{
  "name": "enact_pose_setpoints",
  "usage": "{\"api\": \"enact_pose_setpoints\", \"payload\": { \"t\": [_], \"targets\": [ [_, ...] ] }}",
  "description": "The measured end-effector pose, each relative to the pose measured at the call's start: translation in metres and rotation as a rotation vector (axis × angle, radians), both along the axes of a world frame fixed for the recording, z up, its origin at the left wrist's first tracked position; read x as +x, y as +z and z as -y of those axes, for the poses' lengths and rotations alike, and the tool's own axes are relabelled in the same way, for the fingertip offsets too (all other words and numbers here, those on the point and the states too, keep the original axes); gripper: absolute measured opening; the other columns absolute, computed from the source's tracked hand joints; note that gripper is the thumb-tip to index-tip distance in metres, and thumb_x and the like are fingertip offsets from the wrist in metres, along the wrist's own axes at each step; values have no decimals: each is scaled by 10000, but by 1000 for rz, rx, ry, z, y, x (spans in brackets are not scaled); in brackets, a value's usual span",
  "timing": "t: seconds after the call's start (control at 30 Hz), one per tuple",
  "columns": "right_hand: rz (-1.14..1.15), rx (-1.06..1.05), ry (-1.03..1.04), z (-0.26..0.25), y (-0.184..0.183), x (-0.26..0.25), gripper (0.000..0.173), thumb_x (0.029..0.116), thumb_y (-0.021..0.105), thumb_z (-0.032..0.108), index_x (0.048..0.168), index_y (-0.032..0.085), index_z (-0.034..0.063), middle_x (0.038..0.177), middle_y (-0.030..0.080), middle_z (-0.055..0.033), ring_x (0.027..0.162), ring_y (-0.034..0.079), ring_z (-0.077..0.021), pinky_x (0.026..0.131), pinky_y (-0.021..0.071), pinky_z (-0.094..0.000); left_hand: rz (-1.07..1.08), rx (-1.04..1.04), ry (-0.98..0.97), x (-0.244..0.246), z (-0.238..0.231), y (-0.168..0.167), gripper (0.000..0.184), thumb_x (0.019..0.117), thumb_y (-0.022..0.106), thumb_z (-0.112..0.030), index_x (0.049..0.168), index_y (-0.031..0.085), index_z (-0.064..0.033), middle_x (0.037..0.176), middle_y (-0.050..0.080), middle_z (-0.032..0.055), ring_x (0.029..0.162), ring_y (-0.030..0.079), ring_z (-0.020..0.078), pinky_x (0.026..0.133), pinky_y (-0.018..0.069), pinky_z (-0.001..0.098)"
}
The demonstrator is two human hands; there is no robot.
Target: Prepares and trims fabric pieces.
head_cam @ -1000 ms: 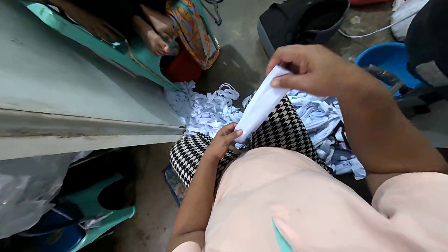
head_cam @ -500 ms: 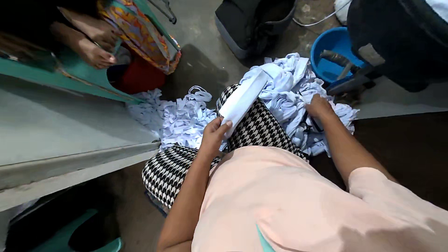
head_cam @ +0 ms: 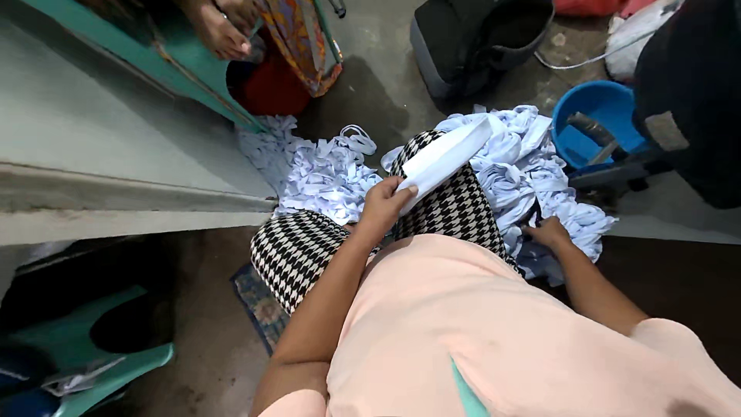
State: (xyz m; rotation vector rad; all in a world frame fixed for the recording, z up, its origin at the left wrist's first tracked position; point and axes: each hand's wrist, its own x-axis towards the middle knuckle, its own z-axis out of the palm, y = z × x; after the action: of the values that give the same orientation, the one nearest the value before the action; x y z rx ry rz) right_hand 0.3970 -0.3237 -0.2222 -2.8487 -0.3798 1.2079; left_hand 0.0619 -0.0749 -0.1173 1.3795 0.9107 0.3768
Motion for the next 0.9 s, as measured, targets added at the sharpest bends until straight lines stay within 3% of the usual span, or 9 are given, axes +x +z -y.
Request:
{"api": "enact_pose_setpoints", "payload": {
  "t": [0.1,0.2,0.3,0.4,0.47,0.53,0.63,0.73,0.9],
  "targets": [
    [-58,43,-72,0,18,6,572,1017,632,359,1285,558,-140,1228,596,-336,1123,593,-425,983,458,-606,-7,16,-9,-3,-1,6,182,992,616,-181,1019,681,-13,843,673,83,770,645,156,745,550,389],
    [-116,205,-255,-9,53,3,413,1049,575,370,1205,605,-11,876,550,-53,685,477,-123,650,451,-329,-2,20,-61,-7,-6,7,191,997,608,-176,1056,679,-10,878,680,90,788,644,155,758,545,389],
    [-197,467,-210,-16,79,7,310,1019,621,168,1238,539,-34,927,601,-61,729,587,-108,698,534,-301,47,-31,-145,-13,-13,3,224,1025,559,-177,1101,669,2,976,676,103,901,638,153,854,531,396],
    [-292,753,-11,-35,111,0,152,903,673,100,989,555,60,777,644,14,690,646,-81,698,566,-267,92,-71,-198,-19,-15,-11,281,1020,492,-191,1142,669,-10,1031,661,83,953,607,130,891,497,384],
    [-503,915,94,-54,135,-13,242,789,802,331,863,618,191,736,653,60,672,637,-74,670,556,-257,123,-94,-210,-20,-13,-18,255,1016,510,-161,1152,659,-5,1009,668,80,917,623,121,861,524,360],
    [-733,962,255,-71,160,-35,376,760,816,605,879,666,281,780,665,86,717,650,-67,687,564,-250,165,-104,-209,-19,-12,-18,225,1027,538,-126,1162,640,23,996,675,96,899,640,124,859,541,349],
    [-954,813,518,-82,186,-67,647,783,628,819,1054,644,232,892,671,48,841,667,-118,785,573,-312,206,-69,-198,-21,-11,-12,210,1031,527,-129,1124,636,24,949,665,79,865,635,109,833,543,337],
    [-1054,476,658,-72,195,-80,875,783,541,885,1208,580,122,965,657,19,914,663,-121,839,564,-319,206,-75,-178,-22,-11,-1,228,1044,501,-147,1148,633,7,938,656,58,841,622,90,803,534,312],
    [-1016,134,638,-55,195,-92,914,734,555,919,1185,561,124,895,641,46,833,642,-77,736,553,-277,133,-81,-137,-20,-11,21,225,1044,512,-168,1128,637,-1,908,640,60,811,601,102,766,519,327]
  ]
}}
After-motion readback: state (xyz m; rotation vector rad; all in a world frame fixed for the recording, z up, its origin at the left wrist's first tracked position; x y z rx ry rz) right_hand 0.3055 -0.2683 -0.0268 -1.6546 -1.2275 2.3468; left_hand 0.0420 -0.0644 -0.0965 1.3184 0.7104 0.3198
